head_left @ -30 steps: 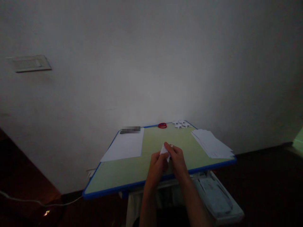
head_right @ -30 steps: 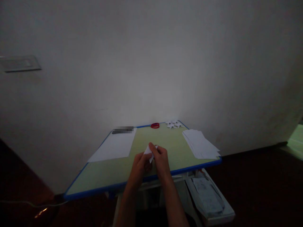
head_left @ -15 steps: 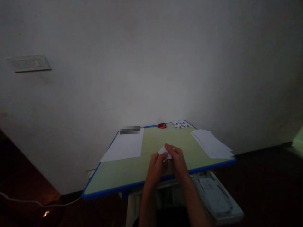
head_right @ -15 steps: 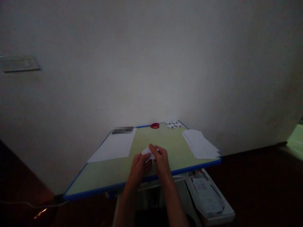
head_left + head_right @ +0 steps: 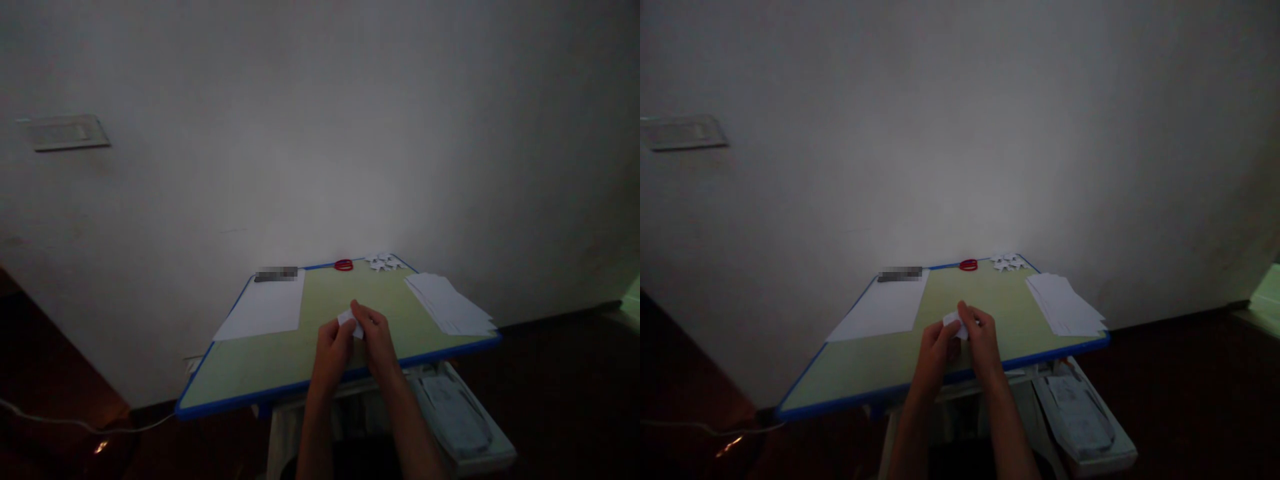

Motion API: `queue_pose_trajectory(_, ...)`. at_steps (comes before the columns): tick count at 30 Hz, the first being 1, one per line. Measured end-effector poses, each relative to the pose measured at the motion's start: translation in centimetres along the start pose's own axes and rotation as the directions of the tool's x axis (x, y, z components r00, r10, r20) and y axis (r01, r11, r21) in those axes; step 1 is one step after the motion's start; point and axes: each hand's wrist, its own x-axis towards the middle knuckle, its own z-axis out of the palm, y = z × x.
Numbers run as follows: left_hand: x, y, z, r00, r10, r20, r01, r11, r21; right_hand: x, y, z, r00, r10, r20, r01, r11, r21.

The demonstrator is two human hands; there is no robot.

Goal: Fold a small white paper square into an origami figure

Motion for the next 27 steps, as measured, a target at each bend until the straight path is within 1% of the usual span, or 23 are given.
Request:
queue_pose_trajectory(3,0.03,0.17,0.03,0.998,0.069,-0.002,-0.068,0.995,0.074,0.08,0.02,0.02,1.0,-0.001,-0.002,0.001,1.0,0.008)
queue_pose_trajectory(5,0.09,0.13,0.06,0.997,0.078,-0.003,-0.077,0.993,0.09,0.14,0.09,0.03,1.0,-0.004,-0.026,0.004,1.0,0.007)
queue_pose_trajectory(7,0.15,-0.03,0.04,0.998,0.063,-0.009,-0.063,0.997,0.05,0.14,0.17,0.02,1.0,-0.007,-0.023,0.007,1.0,-0.004)
queue_pose_trajectory(10,0.24,-0.3,-0.08,1.0,0.024,0.004,-0.024,0.997,-0.076,0.0,0.2,-0.03,0.999,0.005,0.032,-0.005,1.0,-0.009)
queue_pose_trajectory(12,0.27,-0.41,-0.17,1.0,0.01,0.019,-0.008,0.993,-0.115,-0.13,0.14,-0.1,0.998,0.015,0.064,-0.015,1.0,-0.002)
queue_pose_trajectory(14,0.29,-0.41,-0.21,1.0,0.027,0.009,-0.026,0.997,-0.079,-0.19,0.11,-0.2,0.997,0.027,0.071,-0.027,1.0,0.005)
queue_pose_trajectory(17,0.24,-0.27,-0.13,0.997,0.074,-0.016,-0.073,0.996,0.044,-0.06,0.23,-0.31,0.998,0.038,0.04,-0.039,0.999,0.022)
queue_pose_trajectory(19,0.18,-0.14,-0.03,0.996,0.085,-0.001,-0.085,0.991,0.103,0.1,0.4,-0.32,0.999,0.035,0.004,-0.036,0.998,0.042)
queue_pose_trajectory(21,0.11,-0.03,0.05,0.996,0.085,0.015,-0.086,0.989,0.121,0.18,0.53,-0.28,0.999,0.033,-0.016,-0.031,0.998,0.061)
queue_pose_trajectory(23,0.08,0.03,0.07,0.998,0.065,0.014,-0.066,0.994,0.088,0.15,0.57,-0.24,0.999,0.036,-0.011,-0.036,0.998,0.057)
queue_pose_trajectory(27,0.1,0.05,0.0,0.999,0.008,-0.035,-0.009,0.999,-0.047,-0.13,0.37,-0.25,0.998,0.066,0.019,-0.067,0.998,0.017)
